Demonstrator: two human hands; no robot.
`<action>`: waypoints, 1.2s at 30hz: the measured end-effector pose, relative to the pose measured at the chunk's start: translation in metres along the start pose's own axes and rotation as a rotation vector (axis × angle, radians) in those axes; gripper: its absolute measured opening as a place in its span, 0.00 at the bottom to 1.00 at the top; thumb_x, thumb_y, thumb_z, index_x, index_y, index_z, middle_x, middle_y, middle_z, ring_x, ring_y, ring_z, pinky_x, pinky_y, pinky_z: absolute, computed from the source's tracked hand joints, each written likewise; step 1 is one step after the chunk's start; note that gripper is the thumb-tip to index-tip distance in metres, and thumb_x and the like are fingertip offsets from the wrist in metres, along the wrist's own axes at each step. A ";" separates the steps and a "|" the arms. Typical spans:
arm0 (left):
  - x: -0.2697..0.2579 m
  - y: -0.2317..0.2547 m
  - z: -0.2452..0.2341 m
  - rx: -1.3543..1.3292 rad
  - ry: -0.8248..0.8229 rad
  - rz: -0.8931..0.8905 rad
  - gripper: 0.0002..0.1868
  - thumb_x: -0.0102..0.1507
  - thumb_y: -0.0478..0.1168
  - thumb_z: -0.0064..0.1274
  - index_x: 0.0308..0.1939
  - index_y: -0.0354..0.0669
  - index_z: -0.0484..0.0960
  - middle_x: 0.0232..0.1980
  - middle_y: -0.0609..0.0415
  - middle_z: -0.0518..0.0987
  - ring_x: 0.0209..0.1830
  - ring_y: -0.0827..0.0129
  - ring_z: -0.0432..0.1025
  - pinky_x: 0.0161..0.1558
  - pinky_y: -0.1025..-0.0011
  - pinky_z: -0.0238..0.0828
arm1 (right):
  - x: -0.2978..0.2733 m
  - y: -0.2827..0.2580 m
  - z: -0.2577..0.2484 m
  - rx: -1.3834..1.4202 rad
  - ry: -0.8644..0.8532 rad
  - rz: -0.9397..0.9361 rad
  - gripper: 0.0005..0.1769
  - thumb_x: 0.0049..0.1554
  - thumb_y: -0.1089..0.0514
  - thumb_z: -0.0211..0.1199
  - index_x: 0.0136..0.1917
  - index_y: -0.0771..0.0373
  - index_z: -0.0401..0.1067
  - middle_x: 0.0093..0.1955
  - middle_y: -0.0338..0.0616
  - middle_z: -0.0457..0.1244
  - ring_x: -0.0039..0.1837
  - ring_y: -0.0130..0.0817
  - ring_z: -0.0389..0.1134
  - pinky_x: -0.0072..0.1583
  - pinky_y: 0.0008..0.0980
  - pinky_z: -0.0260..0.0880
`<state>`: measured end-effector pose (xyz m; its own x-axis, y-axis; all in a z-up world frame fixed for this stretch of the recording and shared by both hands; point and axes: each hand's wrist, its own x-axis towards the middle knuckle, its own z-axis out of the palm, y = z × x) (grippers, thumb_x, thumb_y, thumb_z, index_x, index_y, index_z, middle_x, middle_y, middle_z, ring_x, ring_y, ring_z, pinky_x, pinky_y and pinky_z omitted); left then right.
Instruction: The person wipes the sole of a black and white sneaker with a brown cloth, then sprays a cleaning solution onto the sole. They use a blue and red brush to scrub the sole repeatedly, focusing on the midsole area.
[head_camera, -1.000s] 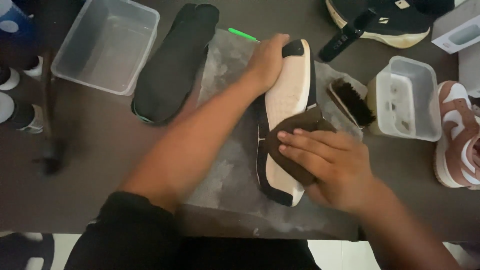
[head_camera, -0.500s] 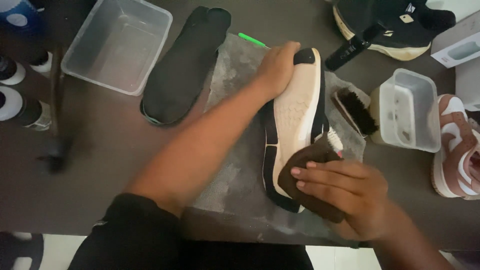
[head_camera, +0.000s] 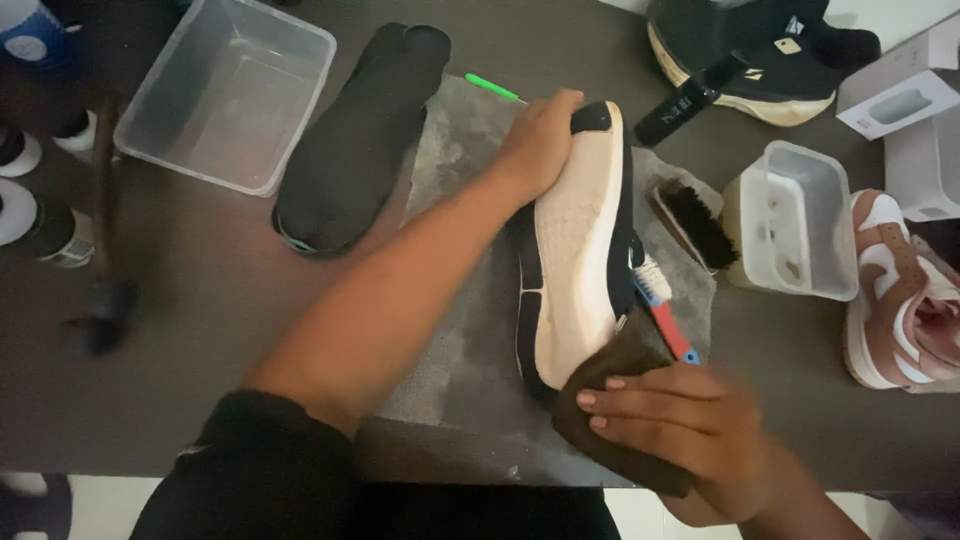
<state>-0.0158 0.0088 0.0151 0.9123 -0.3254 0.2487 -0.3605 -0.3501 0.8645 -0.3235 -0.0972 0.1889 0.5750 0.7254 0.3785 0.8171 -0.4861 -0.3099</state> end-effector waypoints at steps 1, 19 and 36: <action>0.002 -0.003 0.002 -0.004 0.006 -0.001 0.27 0.67 0.43 0.30 0.68 0.43 0.70 0.65 0.34 0.74 0.65 0.42 0.68 0.63 0.51 0.63 | -0.002 -0.003 0.001 0.013 0.018 0.017 0.17 0.64 0.52 0.50 0.50 0.59 0.79 0.57 0.41 0.73 0.57 0.35 0.77 0.60 0.33 0.78; 0.010 -0.018 0.007 -0.220 0.080 -0.085 0.25 0.64 0.47 0.33 0.57 0.41 0.79 0.62 0.41 0.79 0.63 0.53 0.72 0.62 0.57 0.63 | -0.045 -0.014 0.026 0.132 0.100 0.064 0.09 0.60 0.57 0.65 0.52 0.62 0.77 0.57 0.42 0.73 0.57 0.33 0.78 0.59 0.31 0.80; 0.002 0.022 -0.017 -0.768 0.095 -0.466 0.26 0.60 0.57 0.40 0.52 0.48 0.83 0.56 0.53 0.80 0.56 0.67 0.71 0.61 0.63 0.61 | -0.066 -0.012 0.028 0.287 0.142 0.091 0.11 0.64 0.59 0.56 0.54 0.66 0.75 0.60 0.48 0.72 0.59 0.41 0.79 0.58 0.38 0.81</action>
<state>-0.0183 0.0153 0.0419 0.9578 -0.2118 -0.1942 0.2476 0.2652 0.9319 -0.3719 -0.1257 0.1431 0.6614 0.6004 0.4496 0.7292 -0.3741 -0.5730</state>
